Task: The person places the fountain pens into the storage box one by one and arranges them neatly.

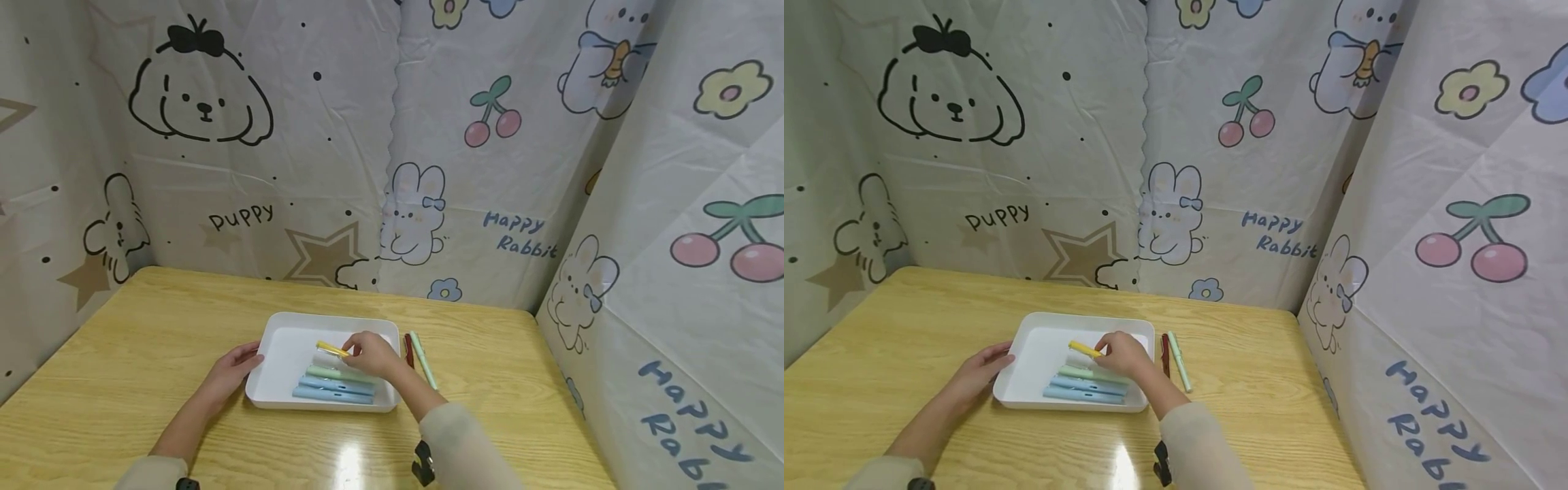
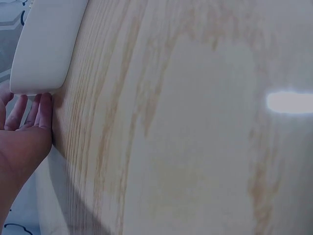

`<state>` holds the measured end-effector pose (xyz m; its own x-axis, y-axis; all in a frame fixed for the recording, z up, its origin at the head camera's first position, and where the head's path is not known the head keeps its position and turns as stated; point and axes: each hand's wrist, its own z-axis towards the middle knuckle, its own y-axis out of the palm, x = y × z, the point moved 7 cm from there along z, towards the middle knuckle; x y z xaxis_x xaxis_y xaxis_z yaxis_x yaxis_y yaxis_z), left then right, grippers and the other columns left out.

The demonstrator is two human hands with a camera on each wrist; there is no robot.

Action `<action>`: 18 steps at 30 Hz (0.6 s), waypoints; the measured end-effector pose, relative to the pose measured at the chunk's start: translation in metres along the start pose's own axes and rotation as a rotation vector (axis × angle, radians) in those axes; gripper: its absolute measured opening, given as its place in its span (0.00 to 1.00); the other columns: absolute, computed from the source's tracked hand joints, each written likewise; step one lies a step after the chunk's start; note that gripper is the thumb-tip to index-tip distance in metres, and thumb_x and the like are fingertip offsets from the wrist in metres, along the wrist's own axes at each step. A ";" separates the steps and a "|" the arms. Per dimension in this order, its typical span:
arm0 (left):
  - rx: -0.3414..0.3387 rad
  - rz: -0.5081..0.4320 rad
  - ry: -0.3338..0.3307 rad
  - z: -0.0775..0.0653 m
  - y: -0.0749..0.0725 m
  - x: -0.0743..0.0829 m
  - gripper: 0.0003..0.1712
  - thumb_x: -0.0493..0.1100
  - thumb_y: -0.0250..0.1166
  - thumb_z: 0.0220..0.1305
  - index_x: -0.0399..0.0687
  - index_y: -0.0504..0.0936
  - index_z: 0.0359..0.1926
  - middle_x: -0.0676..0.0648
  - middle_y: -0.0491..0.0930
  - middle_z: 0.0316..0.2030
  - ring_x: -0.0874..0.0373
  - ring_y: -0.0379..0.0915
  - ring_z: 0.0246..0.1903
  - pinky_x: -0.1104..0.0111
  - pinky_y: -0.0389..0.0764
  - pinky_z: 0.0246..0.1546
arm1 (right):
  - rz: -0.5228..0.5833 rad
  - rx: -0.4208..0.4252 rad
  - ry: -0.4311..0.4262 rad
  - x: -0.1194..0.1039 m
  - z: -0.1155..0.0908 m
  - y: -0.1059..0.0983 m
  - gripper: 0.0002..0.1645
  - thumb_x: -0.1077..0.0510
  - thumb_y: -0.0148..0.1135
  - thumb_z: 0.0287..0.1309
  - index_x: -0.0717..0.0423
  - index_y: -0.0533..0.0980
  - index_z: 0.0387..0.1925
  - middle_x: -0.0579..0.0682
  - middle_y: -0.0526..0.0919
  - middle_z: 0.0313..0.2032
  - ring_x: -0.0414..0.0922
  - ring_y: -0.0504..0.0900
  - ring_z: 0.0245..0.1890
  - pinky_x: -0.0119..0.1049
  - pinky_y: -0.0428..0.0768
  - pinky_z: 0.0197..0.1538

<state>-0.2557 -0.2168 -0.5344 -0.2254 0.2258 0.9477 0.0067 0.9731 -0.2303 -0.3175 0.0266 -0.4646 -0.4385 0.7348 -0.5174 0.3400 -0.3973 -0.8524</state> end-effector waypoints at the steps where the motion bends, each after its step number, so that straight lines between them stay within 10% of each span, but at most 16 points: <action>1: -0.001 -0.003 0.001 0.000 0.000 0.000 0.35 0.50 0.50 0.71 0.34 0.53 0.69 0.30 0.58 0.66 0.40 0.55 0.66 0.53 0.62 0.66 | -0.005 -0.001 -0.002 -0.001 0.000 0.001 0.11 0.55 0.64 0.55 0.54 0.81 0.40 0.44 0.76 0.25 0.36 0.69 0.24 0.27 0.69 0.29; 18: 0.004 -0.007 0.004 0.001 0.000 -0.002 0.34 0.50 0.50 0.71 0.34 0.54 0.69 0.31 0.58 0.66 0.41 0.56 0.66 0.54 0.64 0.66 | -0.152 -0.031 -0.036 -0.001 0.005 0.016 0.11 0.57 0.63 0.56 0.53 0.82 0.41 0.44 0.79 0.25 0.34 0.68 0.23 0.26 0.69 0.28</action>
<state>-0.2561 -0.2177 -0.5365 -0.2220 0.2187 0.9502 0.0010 0.9746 -0.2241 -0.3159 0.0167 -0.4777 -0.5163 0.7648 -0.3853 0.2927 -0.2653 -0.9187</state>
